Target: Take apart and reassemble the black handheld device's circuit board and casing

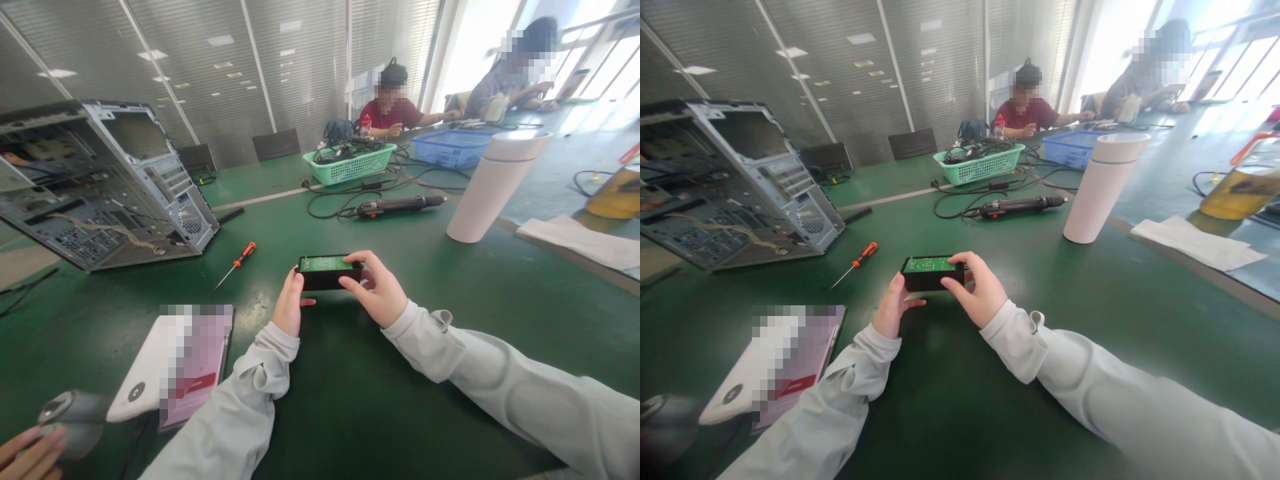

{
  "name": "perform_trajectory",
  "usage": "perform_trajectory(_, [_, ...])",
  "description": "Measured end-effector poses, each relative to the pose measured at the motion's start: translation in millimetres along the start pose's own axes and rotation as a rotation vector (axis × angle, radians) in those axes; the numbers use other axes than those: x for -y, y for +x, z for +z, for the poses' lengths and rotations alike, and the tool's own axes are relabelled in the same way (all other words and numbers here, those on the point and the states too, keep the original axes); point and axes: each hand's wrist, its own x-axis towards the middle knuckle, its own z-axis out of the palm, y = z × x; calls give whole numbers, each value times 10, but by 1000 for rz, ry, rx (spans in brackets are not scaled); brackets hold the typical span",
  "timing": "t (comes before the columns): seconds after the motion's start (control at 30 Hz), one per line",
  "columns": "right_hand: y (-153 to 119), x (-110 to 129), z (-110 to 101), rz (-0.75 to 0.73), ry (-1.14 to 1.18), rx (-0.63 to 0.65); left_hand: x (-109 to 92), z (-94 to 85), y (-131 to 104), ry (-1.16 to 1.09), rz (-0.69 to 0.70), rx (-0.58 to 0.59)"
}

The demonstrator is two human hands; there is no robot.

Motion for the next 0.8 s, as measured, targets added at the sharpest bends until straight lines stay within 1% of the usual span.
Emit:
perform_trajectory(0.1, [43, 11, -27, 235, 179, 55, -10, 10, -30, 105, 117, -44])
perform_trajectory(0.13, [58, 22, -37, 325, 237, 86, -10, 13, -32, 126, 126, -46])
perform_trajectory(0.2, [86, 59, -53, 521, 348, 163, -2, 15, -20, 127, 116, -45])
perform_trajectory(0.33, [119, 190, -73, 936, 597, 367, 35, -2, 50, 68, 27, -40])
perform_trajectory(0.4, [125, 256, -82, 1083, 709, 435, 43, -11, 77, 61, 4, -21])
perform_trajectory(0.47, [125, 294, -93, 1151, 802, 458, 32, -11, 86, 56, -6, 1])
perform_trajectory(0.6, [116, 272, -114, 1139, 931, 488, -19, 14, 66, 32, -35, 23])
perform_trajectory(0.7, [116, 248, -111, 1125, 952, 484, -45, 27, 55, 20, -39, 31])
perform_trajectory(0.8, [122, 261, -93, 1139, 897, 463, -36, 21, 68, 2, -53, 40])
